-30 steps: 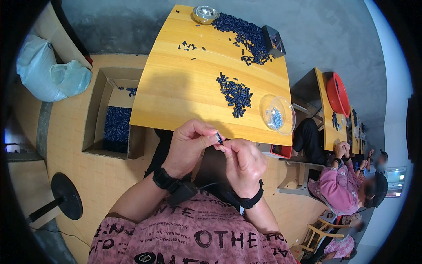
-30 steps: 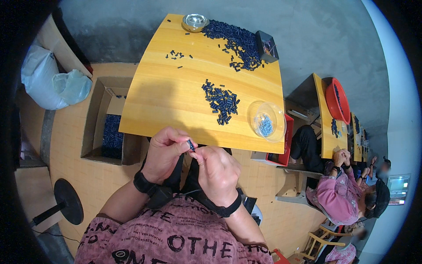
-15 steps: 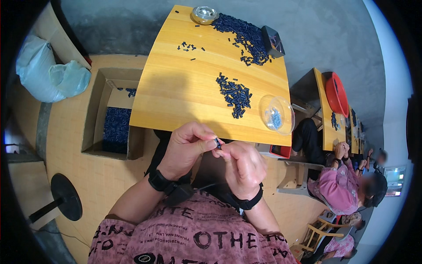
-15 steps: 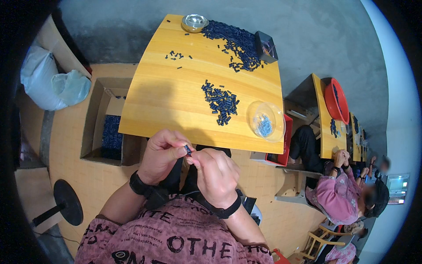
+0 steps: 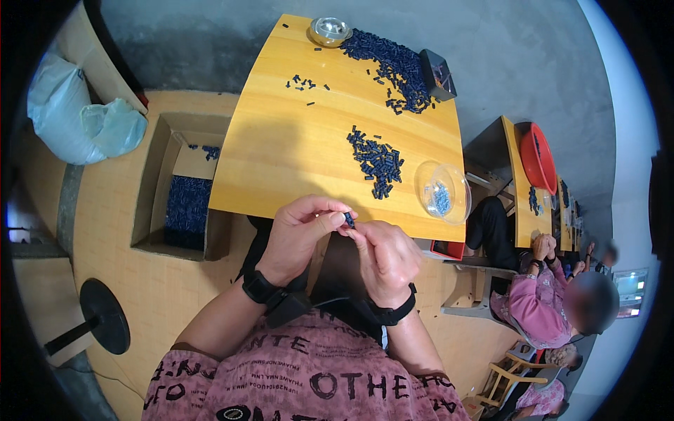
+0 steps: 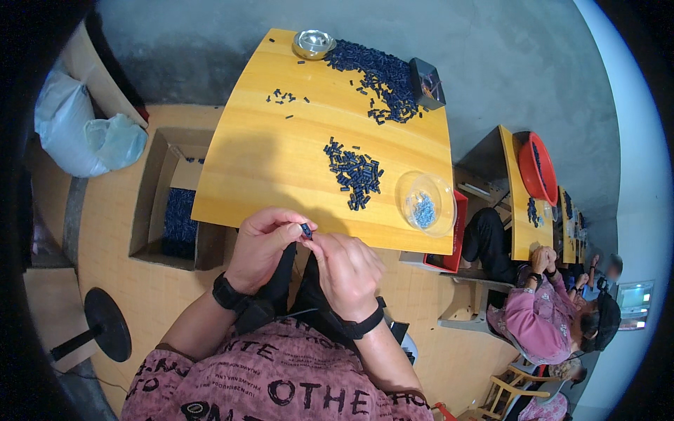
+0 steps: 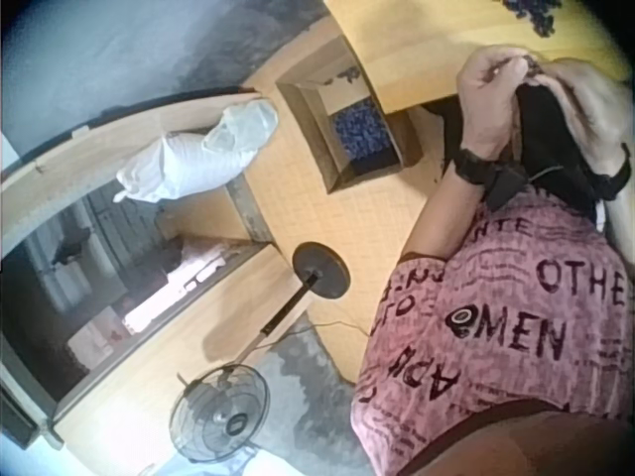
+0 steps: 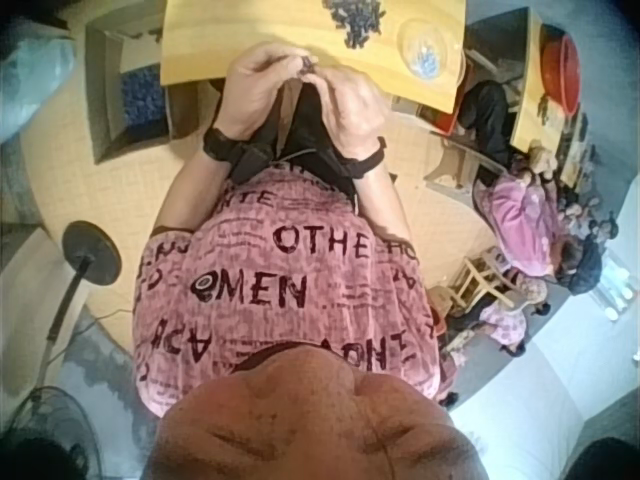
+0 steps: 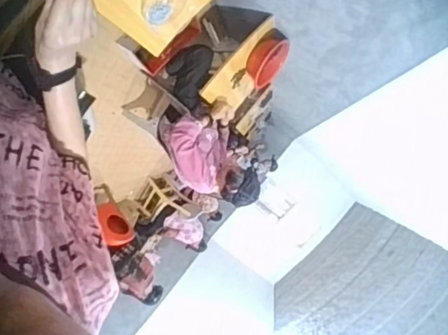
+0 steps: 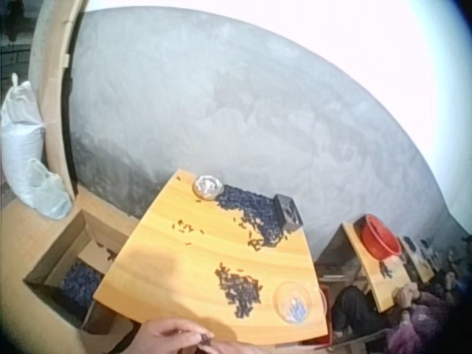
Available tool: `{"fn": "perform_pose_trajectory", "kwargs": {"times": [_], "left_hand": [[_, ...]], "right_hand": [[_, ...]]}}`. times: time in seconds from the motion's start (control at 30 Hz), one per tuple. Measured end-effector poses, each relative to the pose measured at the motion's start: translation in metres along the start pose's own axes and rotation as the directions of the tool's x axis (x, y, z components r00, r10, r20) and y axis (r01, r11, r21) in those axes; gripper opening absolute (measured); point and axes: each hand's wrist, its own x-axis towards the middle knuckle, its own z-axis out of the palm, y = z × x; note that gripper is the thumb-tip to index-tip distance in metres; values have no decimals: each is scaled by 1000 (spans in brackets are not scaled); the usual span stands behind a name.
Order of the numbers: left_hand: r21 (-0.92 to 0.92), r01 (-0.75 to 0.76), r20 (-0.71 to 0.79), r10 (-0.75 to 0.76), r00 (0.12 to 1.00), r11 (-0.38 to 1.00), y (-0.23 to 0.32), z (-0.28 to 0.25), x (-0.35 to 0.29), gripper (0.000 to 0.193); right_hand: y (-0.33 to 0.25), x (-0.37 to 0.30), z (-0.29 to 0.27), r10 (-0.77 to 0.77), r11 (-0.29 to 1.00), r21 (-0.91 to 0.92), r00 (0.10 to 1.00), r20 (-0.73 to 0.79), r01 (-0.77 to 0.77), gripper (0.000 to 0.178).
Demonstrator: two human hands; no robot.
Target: Assembling small blue and black plastic components at a workbench.
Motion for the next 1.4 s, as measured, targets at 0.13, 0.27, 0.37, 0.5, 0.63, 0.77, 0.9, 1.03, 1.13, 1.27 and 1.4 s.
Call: {"fn": "perform_pose_trajectory", "kwargs": {"times": [0.13,0.27,0.37,0.5,0.63,0.77,0.9,1.03,1.13,1.27,1.4], "left_hand": [[70,18,-39,-15,999,997,-2,-6,14,13],[279,26,-52,-12,999,960,-4,-21,42,13],[476,16,-72,21,997,880,-9,-31,67,11],[692,-70,-32,127,991,719,-17,-43,93,8],[833,-168,72,198,977,527,-22,-51,104,9],[885,-297,200,283,938,359,-21,-48,104,14],[887,-370,283,309,908,277,-19,-47,103,19],[898,-367,293,294,910,242,-18,-48,100,18],[908,-357,291,285,913,220,-22,-52,99,16],[863,-459,369,358,857,209,-20,-51,99,12],[843,-472,371,356,858,259,-18,-50,99,9]], "right_hand": [[10,5,11,23,1000,1,1000,18,-23,14],[30,10,34,50,999,4,998,31,-50,12],[50,14,54,64,998,11,996,60,-64,12],[67,23,77,147,989,-26,984,103,-145,12],[75,28,92,205,978,-83,965,165,-193,11],[78,32,92,224,973,-99,952,208,-208,9],[84,38,84,293,951,34,933,211,-307,5],[87,47,83,544,744,180,740,396,-644,11],[87,51,84,614,562,253,602,511,-787,11],[83,56,82,664,395,209,435,609,-895,11],[85,48,87,664,311,254,401,631,-916,12]]}}
